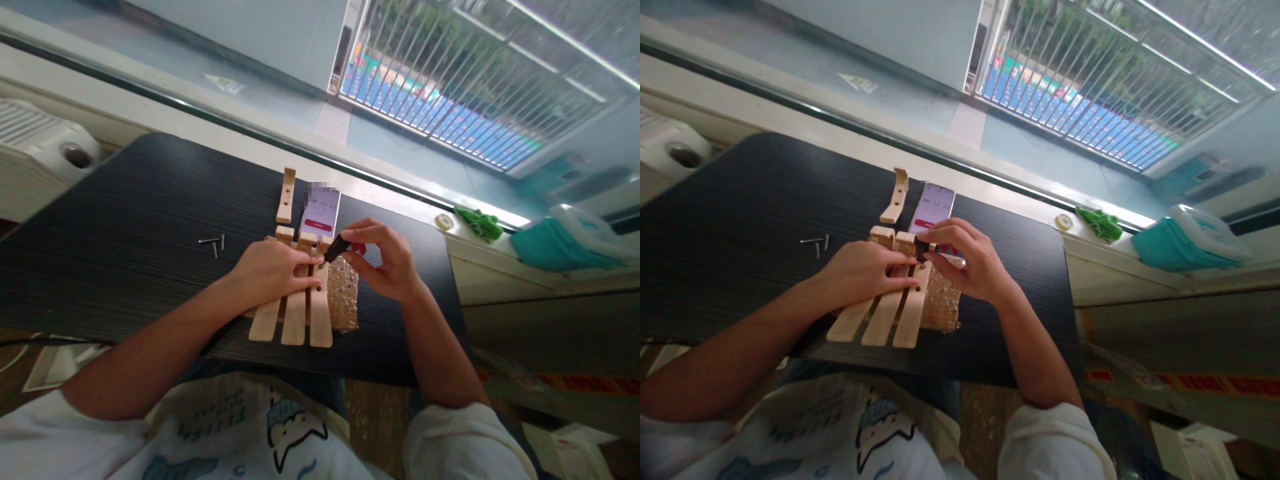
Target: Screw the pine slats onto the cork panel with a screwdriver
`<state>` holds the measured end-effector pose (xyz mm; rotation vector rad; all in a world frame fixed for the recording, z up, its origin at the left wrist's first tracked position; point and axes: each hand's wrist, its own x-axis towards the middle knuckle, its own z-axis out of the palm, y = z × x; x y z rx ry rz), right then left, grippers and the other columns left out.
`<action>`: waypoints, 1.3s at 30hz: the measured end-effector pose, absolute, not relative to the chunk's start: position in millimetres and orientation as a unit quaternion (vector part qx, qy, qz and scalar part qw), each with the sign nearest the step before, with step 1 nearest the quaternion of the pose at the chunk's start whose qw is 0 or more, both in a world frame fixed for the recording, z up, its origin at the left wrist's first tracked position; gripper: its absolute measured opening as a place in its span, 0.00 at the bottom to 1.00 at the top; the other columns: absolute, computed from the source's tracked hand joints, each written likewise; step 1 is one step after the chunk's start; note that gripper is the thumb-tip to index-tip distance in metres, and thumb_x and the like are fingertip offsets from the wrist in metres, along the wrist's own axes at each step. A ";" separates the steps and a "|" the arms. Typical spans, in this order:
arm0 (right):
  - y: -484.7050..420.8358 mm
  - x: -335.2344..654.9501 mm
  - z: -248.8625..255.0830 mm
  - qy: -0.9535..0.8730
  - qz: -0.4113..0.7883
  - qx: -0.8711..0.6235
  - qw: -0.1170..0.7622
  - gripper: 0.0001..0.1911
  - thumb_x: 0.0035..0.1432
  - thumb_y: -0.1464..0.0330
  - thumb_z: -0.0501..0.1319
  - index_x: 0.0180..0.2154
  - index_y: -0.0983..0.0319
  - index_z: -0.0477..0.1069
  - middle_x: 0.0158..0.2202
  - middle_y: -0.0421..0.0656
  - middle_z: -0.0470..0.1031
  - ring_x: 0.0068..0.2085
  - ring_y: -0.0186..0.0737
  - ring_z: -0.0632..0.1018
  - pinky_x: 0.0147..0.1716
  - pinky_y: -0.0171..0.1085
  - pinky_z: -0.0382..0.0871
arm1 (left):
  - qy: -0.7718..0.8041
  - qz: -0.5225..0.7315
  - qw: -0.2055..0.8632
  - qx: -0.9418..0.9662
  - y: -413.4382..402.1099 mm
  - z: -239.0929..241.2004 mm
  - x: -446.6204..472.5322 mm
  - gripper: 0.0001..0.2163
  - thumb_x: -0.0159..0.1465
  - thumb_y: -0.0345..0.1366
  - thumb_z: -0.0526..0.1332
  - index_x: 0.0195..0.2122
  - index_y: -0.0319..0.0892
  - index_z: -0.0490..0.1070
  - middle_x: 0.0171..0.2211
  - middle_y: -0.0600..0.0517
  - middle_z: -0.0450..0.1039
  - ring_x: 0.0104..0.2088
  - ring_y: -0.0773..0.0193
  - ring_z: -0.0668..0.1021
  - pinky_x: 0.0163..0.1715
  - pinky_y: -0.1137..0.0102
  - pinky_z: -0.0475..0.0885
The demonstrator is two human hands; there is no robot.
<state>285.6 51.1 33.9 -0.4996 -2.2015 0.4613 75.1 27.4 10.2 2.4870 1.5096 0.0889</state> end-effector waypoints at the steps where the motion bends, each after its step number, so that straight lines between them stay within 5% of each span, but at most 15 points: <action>1: 51.4 286.5 33.6 -0.870 0.202 -0.200 0.403 0.15 0.58 0.75 0.60 0.47 0.56 0.66 0.42 0.43 0.75 0.38 0.33 0.77 0.29 0.35 0.72 | 0.515 0.031 0.117 0.849 27.5 10.3 75.2 0.22 0.62 0.57 0.55 0.50 0.53 0.76 0.39 0.49 0.81 0.38 0.54 0.81 0.32 0.67 0.68; 8: 47.1 286.4 31.9 -0.843 0.331 -0.211 0.369 0.13 0.62 0.75 0.55 0.45 0.54 0.60 0.57 0.44 0.73 0.42 0.34 0.79 0.34 0.38 0.73 | 0.518 0.025 0.119 0.847 27.5 12.0 76.2 0.22 0.62 0.57 0.55 0.49 0.52 0.77 0.39 0.48 0.81 0.39 0.52 0.81 0.32 0.66 0.68; 16: 47.3 287.3 28.5 -0.831 0.356 -0.221 0.366 0.13 0.63 0.72 0.56 0.48 0.55 0.59 0.48 0.44 0.78 0.37 0.33 0.80 0.30 0.36 0.72 | 0.522 0.014 0.115 0.845 27.0 12.8 76.3 0.22 0.62 0.58 0.55 0.50 0.53 0.76 0.41 0.49 0.81 0.40 0.52 0.81 0.33 0.66 0.69; 24: 50.1 290.1 34.9 -0.849 0.341 -0.225 0.335 0.13 0.63 0.70 0.57 0.50 0.56 0.68 0.44 0.41 0.79 0.40 0.34 0.80 0.37 0.36 0.75 | 0.521 0.004 0.116 0.845 26.9 14.3 76.8 0.22 0.62 0.57 0.55 0.51 0.54 0.75 0.43 0.50 0.81 0.41 0.53 0.81 0.34 0.67 0.69; 39: 53.5 287.5 26.3 -0.834 0.286 -0.234 0.409 0.14 0.58 0.69 0.65 0.47 0.54 0.71 0.39 0.39 0.79 0.29 0.30 0.73 0.27 0.34 0.67 | 0.521 0.011 0.111 0.846 27.6 11.9 76.6 0.21 0.62 0.57 0.56 0.50 0.53 0.76 0.40 0.49 0.81 0.39 0.52 0.81 0.31 0.67 0.67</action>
